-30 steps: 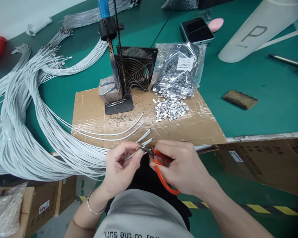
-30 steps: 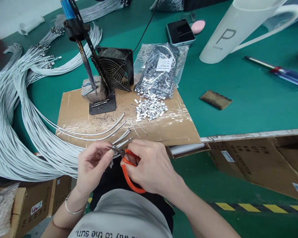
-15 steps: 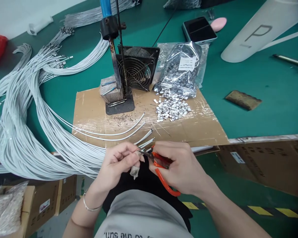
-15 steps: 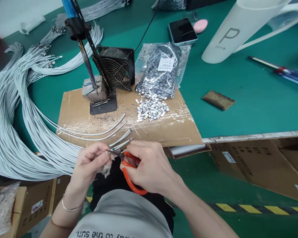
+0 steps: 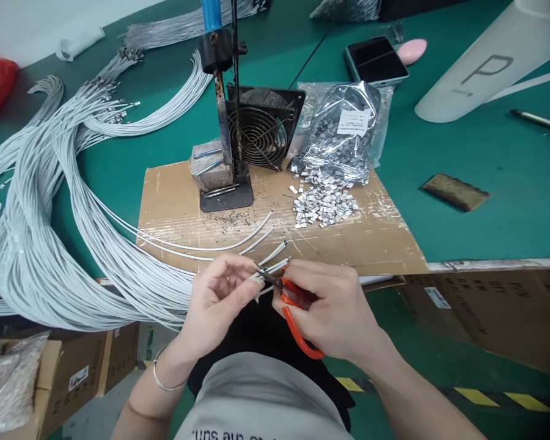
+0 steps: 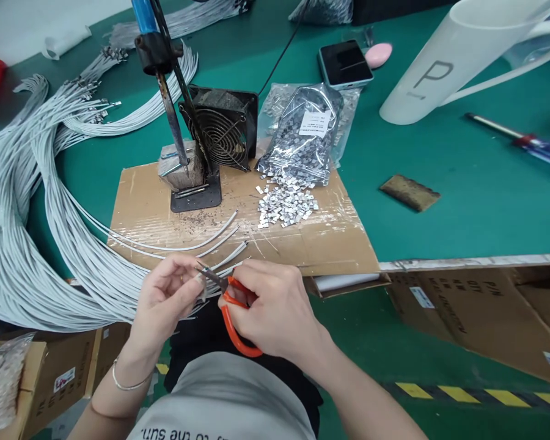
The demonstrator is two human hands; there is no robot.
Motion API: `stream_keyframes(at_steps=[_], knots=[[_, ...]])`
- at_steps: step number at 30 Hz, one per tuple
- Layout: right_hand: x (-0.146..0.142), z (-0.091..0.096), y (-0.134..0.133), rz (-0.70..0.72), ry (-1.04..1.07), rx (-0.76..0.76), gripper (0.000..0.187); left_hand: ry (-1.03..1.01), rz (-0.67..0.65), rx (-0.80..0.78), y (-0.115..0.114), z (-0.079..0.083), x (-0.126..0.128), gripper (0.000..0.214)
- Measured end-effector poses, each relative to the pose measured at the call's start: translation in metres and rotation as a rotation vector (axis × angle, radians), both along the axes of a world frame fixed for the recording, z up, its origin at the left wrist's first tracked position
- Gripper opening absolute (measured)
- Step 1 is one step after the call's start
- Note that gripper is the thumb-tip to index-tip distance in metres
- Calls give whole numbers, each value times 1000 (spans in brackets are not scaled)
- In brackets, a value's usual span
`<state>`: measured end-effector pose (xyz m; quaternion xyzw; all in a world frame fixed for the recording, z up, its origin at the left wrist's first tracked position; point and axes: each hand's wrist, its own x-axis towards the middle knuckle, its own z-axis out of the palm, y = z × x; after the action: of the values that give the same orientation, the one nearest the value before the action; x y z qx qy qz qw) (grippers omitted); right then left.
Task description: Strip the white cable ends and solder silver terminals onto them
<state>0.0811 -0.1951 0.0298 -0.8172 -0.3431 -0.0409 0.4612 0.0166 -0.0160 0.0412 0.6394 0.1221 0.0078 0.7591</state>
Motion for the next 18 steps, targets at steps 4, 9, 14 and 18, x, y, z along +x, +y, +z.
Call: stream_keyframes(at_steps=[4, 9, 14, 18], knots=[[-2, 1, -3, -35, -3, -44, 32, -296, 79, 484, -8, -7, -10, 6], [-1, -2, -3, -13, -1, -25, 30, -244, 29, 426, -5, -3, -12, 10], [1, -5, 0, 33, 0, 25, 31, 123, -92, -128, 5, 8, 0, 29], [2, -7, 3, 31, -31, 47, 31, 215, -142, -246, 12, 13, 7, 31]])
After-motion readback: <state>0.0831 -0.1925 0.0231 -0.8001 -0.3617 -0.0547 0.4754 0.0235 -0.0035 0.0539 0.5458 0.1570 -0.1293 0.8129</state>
